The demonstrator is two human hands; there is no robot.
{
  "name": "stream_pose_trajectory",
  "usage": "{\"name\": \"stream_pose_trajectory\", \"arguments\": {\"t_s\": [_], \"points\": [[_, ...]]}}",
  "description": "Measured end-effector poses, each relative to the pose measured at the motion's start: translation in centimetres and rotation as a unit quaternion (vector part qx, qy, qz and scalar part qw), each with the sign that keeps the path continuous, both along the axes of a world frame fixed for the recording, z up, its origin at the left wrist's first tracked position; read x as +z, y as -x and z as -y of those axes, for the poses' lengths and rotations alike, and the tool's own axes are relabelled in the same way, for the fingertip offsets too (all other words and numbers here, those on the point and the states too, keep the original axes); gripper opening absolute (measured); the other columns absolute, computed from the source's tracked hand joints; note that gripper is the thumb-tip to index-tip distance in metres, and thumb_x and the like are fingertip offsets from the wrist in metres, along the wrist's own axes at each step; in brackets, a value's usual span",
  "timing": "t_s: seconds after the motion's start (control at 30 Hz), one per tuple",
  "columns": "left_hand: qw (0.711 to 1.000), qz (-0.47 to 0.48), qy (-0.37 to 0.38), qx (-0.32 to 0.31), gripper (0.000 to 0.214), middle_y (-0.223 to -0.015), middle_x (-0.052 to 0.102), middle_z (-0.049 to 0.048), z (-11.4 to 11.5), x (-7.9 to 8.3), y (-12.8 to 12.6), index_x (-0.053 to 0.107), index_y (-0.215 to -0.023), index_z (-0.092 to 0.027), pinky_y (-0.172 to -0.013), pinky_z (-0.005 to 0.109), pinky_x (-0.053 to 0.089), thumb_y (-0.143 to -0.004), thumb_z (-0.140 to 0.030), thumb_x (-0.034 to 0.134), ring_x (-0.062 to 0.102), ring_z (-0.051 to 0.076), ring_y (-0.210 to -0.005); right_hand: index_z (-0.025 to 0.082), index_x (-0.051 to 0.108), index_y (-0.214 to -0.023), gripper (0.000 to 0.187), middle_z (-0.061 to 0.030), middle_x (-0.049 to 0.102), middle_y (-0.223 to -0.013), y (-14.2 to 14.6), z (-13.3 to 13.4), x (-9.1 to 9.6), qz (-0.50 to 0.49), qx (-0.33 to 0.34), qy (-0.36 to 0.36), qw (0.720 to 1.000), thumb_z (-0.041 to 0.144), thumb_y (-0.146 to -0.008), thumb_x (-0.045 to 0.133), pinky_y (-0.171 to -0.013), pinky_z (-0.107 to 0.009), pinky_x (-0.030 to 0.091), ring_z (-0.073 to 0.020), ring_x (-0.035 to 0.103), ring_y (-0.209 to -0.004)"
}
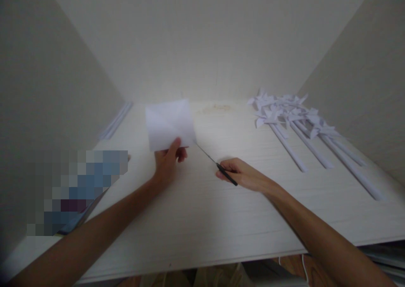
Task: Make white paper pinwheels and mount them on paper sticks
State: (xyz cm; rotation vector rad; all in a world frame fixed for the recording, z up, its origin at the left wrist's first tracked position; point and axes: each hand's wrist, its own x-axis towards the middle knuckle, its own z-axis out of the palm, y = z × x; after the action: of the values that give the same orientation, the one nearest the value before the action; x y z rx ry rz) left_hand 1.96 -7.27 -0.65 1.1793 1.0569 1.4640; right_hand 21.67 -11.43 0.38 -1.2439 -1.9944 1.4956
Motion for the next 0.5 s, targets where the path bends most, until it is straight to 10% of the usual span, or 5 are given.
{"name": "stream_pose_trajectory", "arguments": {"t_s": [0.5], "points": [[0.999,-0.015,0.026,-0.016,0.036,-0.039,0.048,-0.0024,0.58,0.04,-0.37,0.050,-0.046,-0.014,-0.032,0.017,0.029,-0.072,-0.040,0.052,0.038,0.004,-0.033,0.018,0.035,-0.058,0.040,0.0060,0.026,-0.053,0.01,-0.11,-0.02,-0.010,0.000,0.007,1.000,0.053,-0.073,0.046,-0.041,-0.021,0.018,-0.0057,0.024,-0.046]]}}
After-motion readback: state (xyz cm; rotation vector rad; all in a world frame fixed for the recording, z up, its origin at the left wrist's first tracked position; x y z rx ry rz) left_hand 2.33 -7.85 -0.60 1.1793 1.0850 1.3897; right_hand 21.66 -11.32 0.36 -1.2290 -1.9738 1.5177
